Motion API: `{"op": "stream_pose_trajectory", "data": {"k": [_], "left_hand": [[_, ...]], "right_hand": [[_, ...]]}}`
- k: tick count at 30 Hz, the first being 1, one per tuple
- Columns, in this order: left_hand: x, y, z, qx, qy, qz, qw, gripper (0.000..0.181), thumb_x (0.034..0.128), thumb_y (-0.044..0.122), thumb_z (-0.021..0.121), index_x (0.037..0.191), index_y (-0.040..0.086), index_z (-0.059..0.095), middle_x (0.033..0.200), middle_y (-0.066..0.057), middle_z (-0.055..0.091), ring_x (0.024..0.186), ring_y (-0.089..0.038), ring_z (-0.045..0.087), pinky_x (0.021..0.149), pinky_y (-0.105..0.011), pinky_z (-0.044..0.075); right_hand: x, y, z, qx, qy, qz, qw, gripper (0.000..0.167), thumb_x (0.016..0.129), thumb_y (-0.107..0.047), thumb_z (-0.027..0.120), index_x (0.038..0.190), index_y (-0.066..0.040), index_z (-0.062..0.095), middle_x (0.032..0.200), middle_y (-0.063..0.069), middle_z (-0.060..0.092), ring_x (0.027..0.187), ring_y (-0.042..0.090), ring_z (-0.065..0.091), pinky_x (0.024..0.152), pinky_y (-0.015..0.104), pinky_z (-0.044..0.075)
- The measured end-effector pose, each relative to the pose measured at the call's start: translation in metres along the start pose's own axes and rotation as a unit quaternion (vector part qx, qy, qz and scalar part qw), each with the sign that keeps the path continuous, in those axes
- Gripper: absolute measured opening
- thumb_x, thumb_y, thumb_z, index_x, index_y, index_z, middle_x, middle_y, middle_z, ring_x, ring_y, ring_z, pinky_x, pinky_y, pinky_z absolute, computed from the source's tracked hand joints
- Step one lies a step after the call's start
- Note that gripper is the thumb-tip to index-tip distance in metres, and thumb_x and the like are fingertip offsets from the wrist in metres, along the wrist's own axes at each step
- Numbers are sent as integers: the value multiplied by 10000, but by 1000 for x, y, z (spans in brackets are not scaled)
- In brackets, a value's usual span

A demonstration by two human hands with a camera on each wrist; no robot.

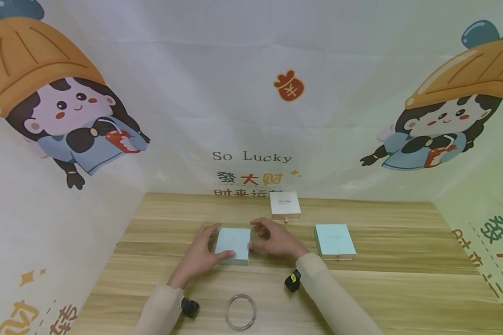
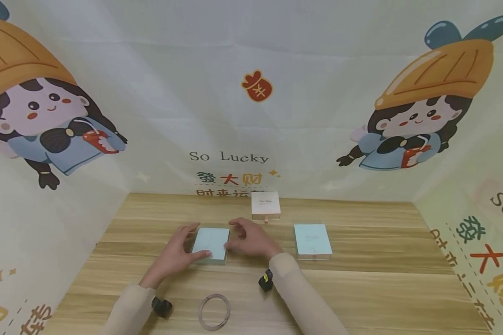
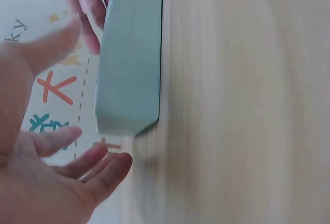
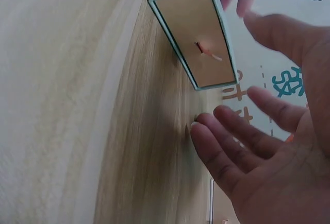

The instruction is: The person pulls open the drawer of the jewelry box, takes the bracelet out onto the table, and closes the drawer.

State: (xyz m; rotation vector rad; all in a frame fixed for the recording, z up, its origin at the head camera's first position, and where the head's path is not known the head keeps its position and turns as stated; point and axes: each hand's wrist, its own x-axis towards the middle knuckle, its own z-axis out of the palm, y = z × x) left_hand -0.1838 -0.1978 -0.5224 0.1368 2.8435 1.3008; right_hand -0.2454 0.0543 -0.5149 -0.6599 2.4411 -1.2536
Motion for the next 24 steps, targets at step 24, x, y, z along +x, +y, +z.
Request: {"op": "stream_pose_trajectory", "data": {"k": [24], "left_hand": [[-23, 10, 12, -783, 836, -906, 9893, 530, 804, 111, 863, 1270, -33, 659, 1147, -194, 706, 1034, -291, 690, 908, -389, 603]], "right_hand": [[12, -5, 1, -31, -525, -98, 9986, 660, 824, -270, 870, 1425, -183, 611, 1473, 69, 600, 1375, 277, 547, 1175, 488, 418]]}}
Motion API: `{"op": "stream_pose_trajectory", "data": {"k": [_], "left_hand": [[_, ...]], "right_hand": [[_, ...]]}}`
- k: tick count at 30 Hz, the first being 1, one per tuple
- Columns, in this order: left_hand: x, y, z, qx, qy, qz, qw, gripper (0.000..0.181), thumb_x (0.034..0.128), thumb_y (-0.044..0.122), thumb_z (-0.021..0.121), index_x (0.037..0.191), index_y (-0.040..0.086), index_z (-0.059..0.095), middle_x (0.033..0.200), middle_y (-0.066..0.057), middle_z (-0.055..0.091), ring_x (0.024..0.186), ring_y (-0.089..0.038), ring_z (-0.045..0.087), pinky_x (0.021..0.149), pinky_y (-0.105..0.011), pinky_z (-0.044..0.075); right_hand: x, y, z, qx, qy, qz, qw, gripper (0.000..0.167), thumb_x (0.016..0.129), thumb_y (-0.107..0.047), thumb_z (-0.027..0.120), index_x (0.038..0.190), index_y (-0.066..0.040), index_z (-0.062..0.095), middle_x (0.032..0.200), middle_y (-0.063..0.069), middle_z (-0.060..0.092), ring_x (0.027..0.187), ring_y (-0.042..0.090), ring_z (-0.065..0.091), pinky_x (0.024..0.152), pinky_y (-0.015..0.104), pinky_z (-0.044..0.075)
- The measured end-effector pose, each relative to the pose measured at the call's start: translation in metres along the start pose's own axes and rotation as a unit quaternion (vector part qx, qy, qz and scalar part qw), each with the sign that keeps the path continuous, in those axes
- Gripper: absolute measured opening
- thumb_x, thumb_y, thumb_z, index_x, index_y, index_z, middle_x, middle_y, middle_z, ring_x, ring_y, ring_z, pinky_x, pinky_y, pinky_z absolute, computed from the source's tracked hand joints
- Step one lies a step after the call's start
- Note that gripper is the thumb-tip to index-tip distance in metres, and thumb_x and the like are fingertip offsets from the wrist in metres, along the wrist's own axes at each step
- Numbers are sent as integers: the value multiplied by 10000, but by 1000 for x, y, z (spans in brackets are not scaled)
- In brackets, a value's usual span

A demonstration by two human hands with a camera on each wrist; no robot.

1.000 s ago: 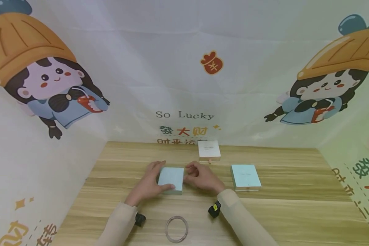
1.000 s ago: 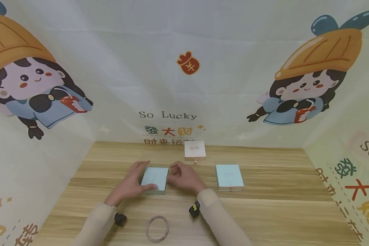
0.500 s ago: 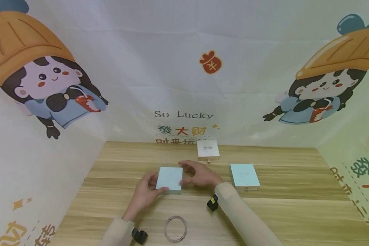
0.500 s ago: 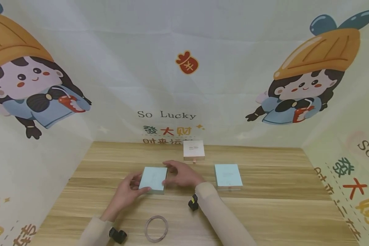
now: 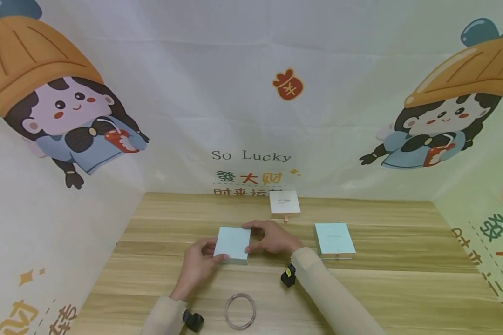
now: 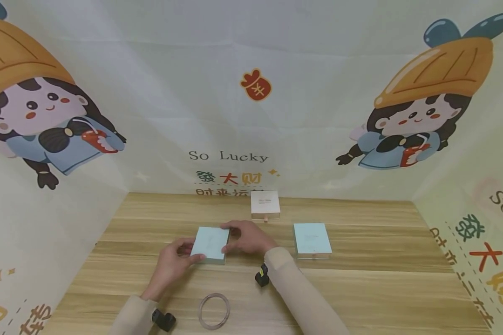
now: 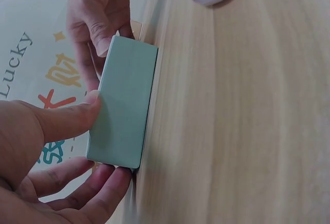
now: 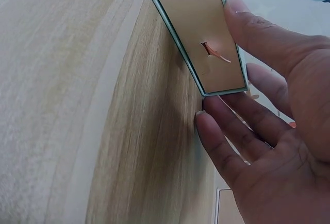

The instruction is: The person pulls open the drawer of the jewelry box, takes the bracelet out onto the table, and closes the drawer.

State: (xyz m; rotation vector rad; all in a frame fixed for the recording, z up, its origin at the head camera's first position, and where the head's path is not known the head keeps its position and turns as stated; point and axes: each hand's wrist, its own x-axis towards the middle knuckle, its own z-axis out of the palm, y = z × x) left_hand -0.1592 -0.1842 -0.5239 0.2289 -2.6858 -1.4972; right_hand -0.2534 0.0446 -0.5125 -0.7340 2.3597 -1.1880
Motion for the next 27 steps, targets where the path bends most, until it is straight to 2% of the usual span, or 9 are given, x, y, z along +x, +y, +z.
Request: {"op": "stream_pose_trajectory", "data": {"k": [4, 8, 12, 19, 27], "left_hand": [[4, -3, -2, 47, -32, -71, 10000, 513, 802, 133, 870, 1264, 11, 684, 1154, -166, 726, 1033, -284, 695, 911, -425, 595], [9, -6, -5, -118, -115, -246, 9996, 442, 813, 119, 857, 1223, 37, 715, 1144, -153, 742, 1041, -280, 702, 907, -429, 589], [14, -9, -9, -307, -227, -488, 9981, 390, 839, 102, 819, 1213, 47, 726, 1167, -153, 734, 1076, -279, 690, 920, -417, 574], [26, -10, -17, -393, -299, -674, 9965, 366, 885, 120, 769, 1241, 54, 723, 1206, -171, 717, 1109, -284, 666, 915, -379, 551], [40, -11, -20, -465, -382, -760, 9953, 339, 939, 128, 702, 1271, 62, 707, 1321, -195, 674, 1255, -357, 609, 1079, -514, 478]], "right_hand": [[-1, 1, -1, 67, 69, 26, 9999, 596, 828, -264, 869, 1371, -171, 644, 1377, 47, 658, 1275, 251, 607, 1120, 465, 470], [-3, 3, 1, 172, 211, 64, 9996, 477, 845, -252, 855, 1277, -155, 675, 1164, 21, 720, 1059, 184, 659, 978, 405, 537], [-6, 6, 5, 170, 404, 101, 9990, 360, 858, -257, 843, 1170, -165, 690, 1011, -18, 717, 915, 118, 648, 862, 333, 540], [-14, 5, 13, 242, 785, -70, 9966, 189, 889, -224, 811, 1036, -156, 714, 954, -25, 725, 857, 96, 649, 787, 282, 547], [-25, -5, 25, 106, 1095, -50, 9939, 116, 925, -175, 766, 992, -93, 721, 909, 24, 732, 786, 80, 620, 703, 222, 523]]}}
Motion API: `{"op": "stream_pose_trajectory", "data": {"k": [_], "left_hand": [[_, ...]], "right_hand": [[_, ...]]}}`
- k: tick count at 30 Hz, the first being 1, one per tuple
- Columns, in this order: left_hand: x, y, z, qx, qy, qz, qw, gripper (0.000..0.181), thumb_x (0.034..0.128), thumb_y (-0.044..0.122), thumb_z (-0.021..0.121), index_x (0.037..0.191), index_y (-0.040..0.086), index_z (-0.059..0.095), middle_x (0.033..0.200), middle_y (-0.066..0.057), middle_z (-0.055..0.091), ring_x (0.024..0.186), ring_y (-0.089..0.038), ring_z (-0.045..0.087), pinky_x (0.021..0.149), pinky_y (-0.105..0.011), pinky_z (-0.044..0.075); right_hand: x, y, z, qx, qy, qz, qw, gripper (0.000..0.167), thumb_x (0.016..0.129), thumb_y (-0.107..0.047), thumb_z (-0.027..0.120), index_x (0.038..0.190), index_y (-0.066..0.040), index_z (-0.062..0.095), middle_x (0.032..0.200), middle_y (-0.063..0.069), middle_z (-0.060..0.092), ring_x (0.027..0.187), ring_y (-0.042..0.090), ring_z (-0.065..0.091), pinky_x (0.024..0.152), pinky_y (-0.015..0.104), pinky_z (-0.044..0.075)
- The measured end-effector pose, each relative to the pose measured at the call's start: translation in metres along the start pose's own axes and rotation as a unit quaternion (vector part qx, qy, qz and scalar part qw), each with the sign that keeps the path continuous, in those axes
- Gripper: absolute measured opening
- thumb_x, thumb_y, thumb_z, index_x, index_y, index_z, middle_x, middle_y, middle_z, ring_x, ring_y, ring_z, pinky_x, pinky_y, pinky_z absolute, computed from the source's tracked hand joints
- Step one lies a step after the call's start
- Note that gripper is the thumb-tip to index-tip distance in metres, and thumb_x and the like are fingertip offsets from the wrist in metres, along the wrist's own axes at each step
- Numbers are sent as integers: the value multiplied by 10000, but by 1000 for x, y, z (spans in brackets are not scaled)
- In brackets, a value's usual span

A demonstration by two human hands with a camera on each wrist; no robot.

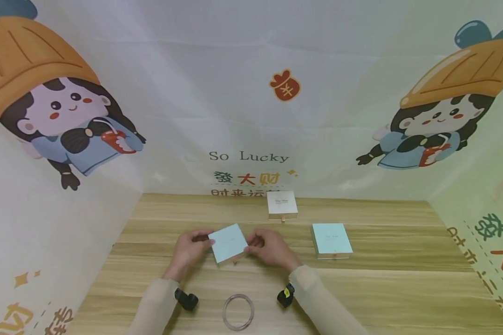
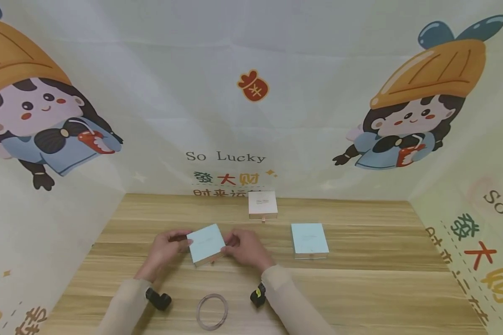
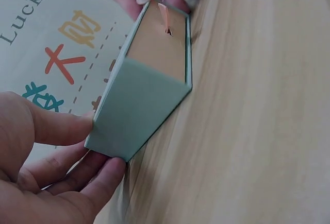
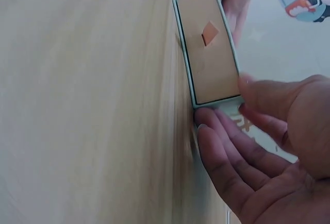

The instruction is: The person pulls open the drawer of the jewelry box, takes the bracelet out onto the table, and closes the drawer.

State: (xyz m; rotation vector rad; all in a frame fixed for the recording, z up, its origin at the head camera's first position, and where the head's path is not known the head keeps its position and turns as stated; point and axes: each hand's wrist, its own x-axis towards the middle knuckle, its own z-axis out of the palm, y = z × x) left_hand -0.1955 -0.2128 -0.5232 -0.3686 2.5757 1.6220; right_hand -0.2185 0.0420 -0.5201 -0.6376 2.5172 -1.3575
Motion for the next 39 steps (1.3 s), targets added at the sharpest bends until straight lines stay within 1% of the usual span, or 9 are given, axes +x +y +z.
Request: {"op": "stream_pose_trajectory", "data": {"k": [4, 7, 12, 15, 18, 24, 31, 39], "left_hand": [[6, 1, -1, -102, -100, 10, 9999, 342, 978, 125, 657, 1316, 76, 676, 1394, -196, 630, 1324, -382, 565, 1131, -539, 442], [11, 2, 0, -92, -165, 35, 9998, 338, 1002, 129, 628, 1335, 86, 666, 1421, -189, 615, 1344, -379, 555, 1138, -527, 445], [18, 4, 1, -95, -242, 110, 9996, 330, 1018, 111, 601, 1339, 76, 667, 1422, -192, 615, 1343, -371, 559, 1127, -507, 464], [21, 4, 1, -151, -238, 89, 9996, 331, 1016, 95, 595, 1338, 73, 669, 1415, -189, 621, 1341, -359, 561, 1128, -499, 463], [23, 5, 1, -173, -251, 97, 9995, 333, 1018, 88, 588, 1341, 68, 666, 1410, -191, 622, 1333, -355, 565, 1124, -499, 465], [24, 4, 3, -164, -256, 168, 9994, 327, 1022, 89, 585, 1338, 68, 667, 1403, -189, 625, 1323, -350, 573, 1117, -488, 473], [22, 3, 1, -58, -209, 249, 9995, 325, 1016, 87, 590, 1331, 68, 669, 1400, -185, 623, 1302, -343, 577, 1110, -492, 476], [22, 5, 2, 35, -211, 281, 9994, 327, 1009, 66, 582, 1325, 48, 666, 1384, -208, 625, 1295, -356, 580, 1099, -492, 486]], "right_hand": [[-6, -2, 9, 104, 107, 85, 9999, 99, 929, -157, 755, 975, -81, 712, 889, 23, 717, 760, 78, 605, 671, 210, 518], [-11, -3, 17, 238, 203, 212, 9993, 100, 929, -156, 753, 966, -74, 709, 881, 25, 711, 752, 84, 608, 662, 212, 525], [-17, -9, 30, 311, 512, 468, 9971, 111, 916, -178, 770, 936, -85, 712, 872, 16, 718, 753, 86, 626, 672, 225, 540], [-19, -11, 36, 314, 677, 521, 9959, 117, 910, -183, 778, 909, -87, 712, 857, 11, 720, 750, 78, 625, 674, 223, 537], [-20, -14, 39, 368, 755, 563, 9949, 116, 910, -175, 778, 895, -84, 709, 843, 10, 716, 746, 76, 620, 670, 221, 532], [-22, -15, 38, 442, 762, 633, 9941, 124, 907, -172, 781, 903, -72, 707, 846, 19, 715, 756, 81, 623, 673, 223, 534], [-20, -14, 38, 417, 653, 680, 9947, 135, 907, -197, 785, 922, -81, 717, 866, 14, 723, 776, 88, 636, 698, 235, 549], [-21, -14, 35, 409, 604, 604, 9955, 140, 911, -199, 773, 927, -74, 713, 874, 18, 720, 782, 88, 634, 705, 238, 551]]}}
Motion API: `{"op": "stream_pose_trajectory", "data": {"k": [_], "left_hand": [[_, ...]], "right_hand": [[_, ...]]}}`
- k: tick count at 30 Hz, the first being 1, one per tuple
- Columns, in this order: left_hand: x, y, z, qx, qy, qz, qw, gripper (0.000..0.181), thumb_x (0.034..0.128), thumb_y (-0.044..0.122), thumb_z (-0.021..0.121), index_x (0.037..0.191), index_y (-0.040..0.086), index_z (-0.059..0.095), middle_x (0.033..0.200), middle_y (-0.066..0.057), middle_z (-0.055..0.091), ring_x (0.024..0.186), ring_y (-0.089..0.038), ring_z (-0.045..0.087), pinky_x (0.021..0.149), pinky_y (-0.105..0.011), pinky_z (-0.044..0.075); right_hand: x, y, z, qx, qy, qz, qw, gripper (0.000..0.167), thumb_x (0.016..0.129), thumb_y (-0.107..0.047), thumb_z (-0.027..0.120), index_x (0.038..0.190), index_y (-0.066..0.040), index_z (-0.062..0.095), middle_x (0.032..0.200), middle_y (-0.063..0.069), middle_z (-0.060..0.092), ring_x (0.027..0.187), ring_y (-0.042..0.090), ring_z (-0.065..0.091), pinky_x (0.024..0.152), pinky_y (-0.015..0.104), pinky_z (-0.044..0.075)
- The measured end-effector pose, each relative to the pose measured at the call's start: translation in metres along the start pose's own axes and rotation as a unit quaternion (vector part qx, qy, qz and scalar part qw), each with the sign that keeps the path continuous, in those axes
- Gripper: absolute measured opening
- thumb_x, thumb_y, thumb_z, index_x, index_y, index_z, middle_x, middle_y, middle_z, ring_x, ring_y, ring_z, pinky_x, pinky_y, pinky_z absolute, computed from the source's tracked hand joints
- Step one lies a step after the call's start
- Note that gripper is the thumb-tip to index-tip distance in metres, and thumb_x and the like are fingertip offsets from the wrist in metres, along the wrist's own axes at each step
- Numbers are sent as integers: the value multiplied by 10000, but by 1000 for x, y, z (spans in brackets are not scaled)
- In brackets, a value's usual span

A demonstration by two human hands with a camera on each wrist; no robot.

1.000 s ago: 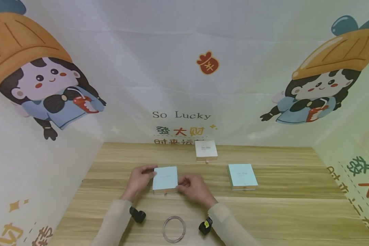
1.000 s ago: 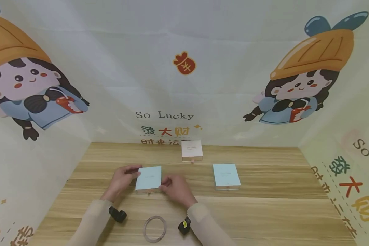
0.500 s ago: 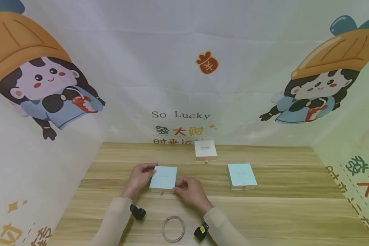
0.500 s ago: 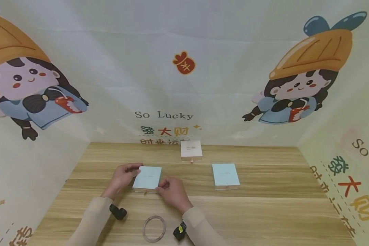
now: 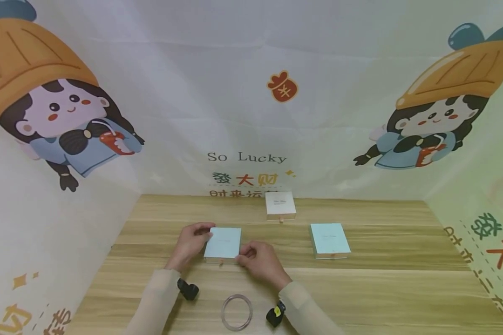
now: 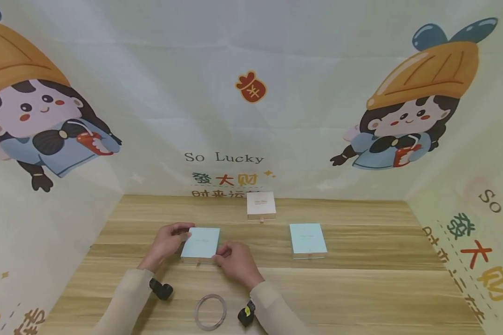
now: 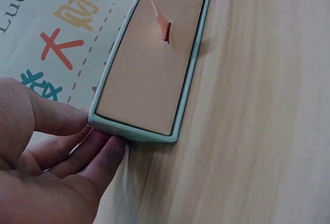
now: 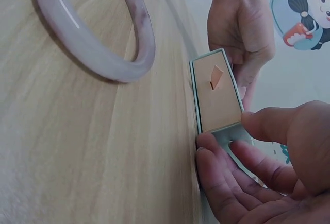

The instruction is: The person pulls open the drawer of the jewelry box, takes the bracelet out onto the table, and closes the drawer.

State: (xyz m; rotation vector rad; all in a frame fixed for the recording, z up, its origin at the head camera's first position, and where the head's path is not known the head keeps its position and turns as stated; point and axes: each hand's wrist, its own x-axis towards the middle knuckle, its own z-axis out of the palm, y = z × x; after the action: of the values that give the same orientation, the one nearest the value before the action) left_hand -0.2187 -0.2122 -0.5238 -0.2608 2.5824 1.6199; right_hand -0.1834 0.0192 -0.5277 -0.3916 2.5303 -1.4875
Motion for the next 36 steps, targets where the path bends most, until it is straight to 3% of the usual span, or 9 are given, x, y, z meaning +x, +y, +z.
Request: {"op": "stream_pose_trajectory", "data": {"k": [7, 12, 17, 23, 28, 36], "left_hand": [[3, 3, 0, 249, -44, 117, 9996, 341, 986, 36, 583, 1318, 31, 662, 1333, -203, 656, 1258, -354, 605, 1075, -495, 496], [4, 11, -4, 499, -72, 264, 9984, 356, 954, 9, 609, 1307, 23, 661, 1315, -193, 662, 1249, -363, 606, 1069, -513, 494], [10, 27, -5, 685, -215, 356, 9968, 432, 956, 163, 676, 1377, 82, 624, 1429, -158, 607, 1353, -382, 536, 1105, -552, 460], [18, 49, 1, 667, -640, 794, 9925, 638, 949, 413, 714, 1498, 154, 517, 1582, -111, 469, 1439, -432, 438, 1130, -588, 431], [31, 64, 12, 798, -959, 1048, 9866, 718, 946, 470, 703, 1549, 172, 454, 1647, -128, 369, 1480, -438, 384, 1150, -615, 401], [54, 83, 37, 1013, -1368, 969, 9806, 774, 944, 495, 689, 1581, 164, 399, 1628, -144, 400, 1499, -377, 380, 1157, -619, 384]], "right_hand": [[5, -7, -14, -253, -334, -120, 9991, 213, 948, -261, 726, 1038, -70, 698, 949, 36, 715, 831, 115, 630, 737, 261, 543], [11, -13, -32, -818, -377, -604, 9941, 403, 951, -327, 725, 1242, -54, 670, 1194, 115, 711, 1066, 242, 665, 921, 406, 567], [15, -20, -52, -1307, -178, -813, 9879, 560, 917, -362, 766, 1386, -101, 609, 1456, 140, 589, 1344, 373, 546, 1105, 556, 464], [22, -18, -77, -2033, 162, -936, 9745, 709, 869, -428, 800, 1454, -114, 549, 1536, 161, 498, 1417, 387, 463, 1139, 558, 435], [27, -13, -101, -2250, 259, -745, 9712, 792, 868, -473, 788, 1495, -88, 496, 1571, 200, 434, 1450, 425, 405, 1135, 580, 430], [39, 4, -128, -2158, 308, -221, 9757, 806, 900, -433, 758, 1536, -68, 424, 1612, 254, 350, 1488, 470, 334, 1158, 633, 378]]}}
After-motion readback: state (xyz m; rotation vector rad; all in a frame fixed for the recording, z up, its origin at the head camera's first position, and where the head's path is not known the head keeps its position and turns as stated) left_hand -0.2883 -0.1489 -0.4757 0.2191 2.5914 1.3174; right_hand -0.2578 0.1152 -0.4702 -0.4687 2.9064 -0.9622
